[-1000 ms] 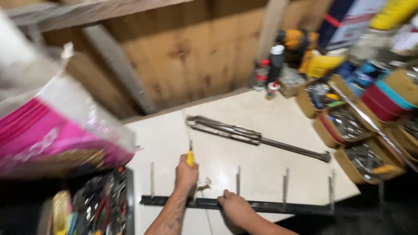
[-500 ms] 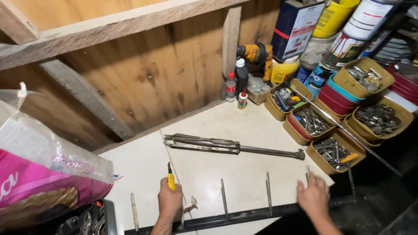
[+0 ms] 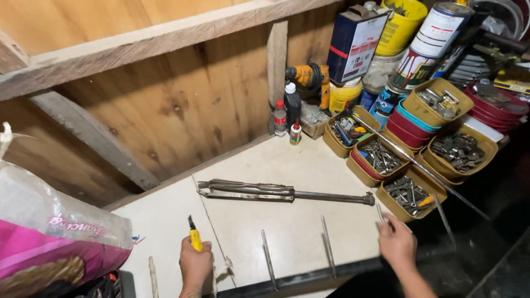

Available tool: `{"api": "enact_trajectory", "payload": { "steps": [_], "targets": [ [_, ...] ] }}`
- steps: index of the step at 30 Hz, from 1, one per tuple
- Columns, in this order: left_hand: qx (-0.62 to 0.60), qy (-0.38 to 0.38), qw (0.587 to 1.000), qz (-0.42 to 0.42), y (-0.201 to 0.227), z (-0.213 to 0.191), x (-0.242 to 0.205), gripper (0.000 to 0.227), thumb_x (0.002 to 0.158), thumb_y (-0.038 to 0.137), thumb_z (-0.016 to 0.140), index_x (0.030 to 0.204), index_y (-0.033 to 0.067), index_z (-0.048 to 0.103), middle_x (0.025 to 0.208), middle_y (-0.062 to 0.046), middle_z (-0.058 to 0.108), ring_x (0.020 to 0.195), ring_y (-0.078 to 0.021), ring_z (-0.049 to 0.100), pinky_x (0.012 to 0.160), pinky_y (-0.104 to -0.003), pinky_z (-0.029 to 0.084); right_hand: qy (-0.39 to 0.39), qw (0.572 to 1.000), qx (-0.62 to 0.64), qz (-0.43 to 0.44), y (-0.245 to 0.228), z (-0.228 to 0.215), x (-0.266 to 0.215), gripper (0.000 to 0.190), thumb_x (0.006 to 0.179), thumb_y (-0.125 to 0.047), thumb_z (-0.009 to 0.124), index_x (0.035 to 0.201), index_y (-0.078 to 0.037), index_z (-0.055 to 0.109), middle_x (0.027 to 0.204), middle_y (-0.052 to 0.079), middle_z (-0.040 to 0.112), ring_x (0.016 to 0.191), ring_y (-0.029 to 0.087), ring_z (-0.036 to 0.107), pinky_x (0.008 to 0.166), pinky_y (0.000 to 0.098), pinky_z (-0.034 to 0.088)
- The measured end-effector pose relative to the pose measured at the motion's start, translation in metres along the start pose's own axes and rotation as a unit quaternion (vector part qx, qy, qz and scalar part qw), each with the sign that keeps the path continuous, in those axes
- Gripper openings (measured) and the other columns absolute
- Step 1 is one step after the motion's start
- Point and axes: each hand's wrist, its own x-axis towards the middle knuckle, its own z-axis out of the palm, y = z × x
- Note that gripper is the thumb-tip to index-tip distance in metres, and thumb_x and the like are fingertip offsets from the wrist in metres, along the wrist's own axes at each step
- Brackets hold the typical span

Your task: The person uses a yellow utility knife to cut a thin metal rod that is positioned vertically on a metal frame. The person holds the rod steady with one hand while repeatedly scoring and cutting through it with the knife in the other hand. The task is performed on a white workbench surface surrounded by various tools and containers.

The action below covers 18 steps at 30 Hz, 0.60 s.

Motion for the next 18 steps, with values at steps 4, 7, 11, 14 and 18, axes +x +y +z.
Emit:
{"api": "enact_trajectory", "payload": {
  "steps": [4, 7, 11, 14, 18],
  "targets": [
    [-0.061, 0.033, 0.998, 0.002, -0.013, 0.017, 0.019, 0.038, 0.090, 0.016, 0.067, 0.126, 0.0093, 0.058, 0.092, -0.013, 0.073, 0.060, -0.0282, 0.067, 0.063, -0.039, 0.058, -0.014, 0.999, 0.002, -0.046, -0.036, 0.008, 0.052, 0.034, 0.093, -0.025, 0.066, 0.125, -0.023, 0.076, 0.111, 0.009, 0.079, 0.099, 0.030, 0.074, 0.092, 0.0391, 0.053],
    [-0.108, 0.052, 0.993, -0.001, 0.000, 0.023, 0.013, 0.034, 0.092, 0.015, 0.067, 0.124, 0.0071, 0.059, 0.080, -0.014, 0.071, 0.058, -0.0262, 0.064, 0.060, -0.041, 0.054, -0.056, 0.998, -0.006, -0.020, -0.084, 0.008, 0.079, 0.034, 0.096, -0.027, 0.062, 0.128, -0.026, 0.074, 0.117, 0.014, 0.077, 0.106, 0.038, 0.070, 0.095, 0.0443, 0.052],
    [-0.065, 0.051, 0.997, 0.000, -0.004, 0.033, 0.025, 0.043, 0.093, 0.019, 0.068, 0.133, 0.0084, 0.058, 0.097, -0.011, 0.076, 0.079, -0.0262, 0.072, 0.080, -0.041, 0.056, -0.110, 0.994, 0.010, 0.016, -0.122, 0.015, 0.097, 0.033, 0.100, -0.017, 0.059, 0.127, -0.027, 0.074, 0.124, 0.015, 0.074, 0.110, 0.037, 0.068, 0.102, 0.0442, 0.052],
    [-0.094, 0.038, 0.995, -0.009, 0.003, 0.037, 0.017, 0.043, 0.095, 0.018, 0.069, 0.135, 0.0064, 0.056, 0.108, -0.009, 0.076, 0.083, -0.0235, 0.075, 0.080, -0.038, 0.057, -0.113, 0.994, -0.004, -0.003, -0.123, 0.036, 0.119, 0.038, 0.099, -0.015, 0.053, 0.128, -0.027, 0.075, 0.119, 0.017, 0.075, 0.106, 0.038, 0.068, 0.099, 0.0427, 0.053],
    [-0.160, 0.025, 0.987, -0.010, -0.004, 0.051, 0.024, 0.048, 0.094, 0.013, 0.067, 0.139, 0.0043, 0.052, 0.119, -0.012, 0.073, 0.076, -0.0256, 0.076, 0.076, -0.035, 0.058, -0.096, 0.993, -0.034, -0.052, -0.114, 0.065, 0.147, 0.043, 0.093, -0.013, 0.054, 0.127, -0.031, 0.073, 0.109, 0.013, 0.078, 0.095, 0.038, 0.071, 0.085, 0.0433, 0.055]
  ]
}}
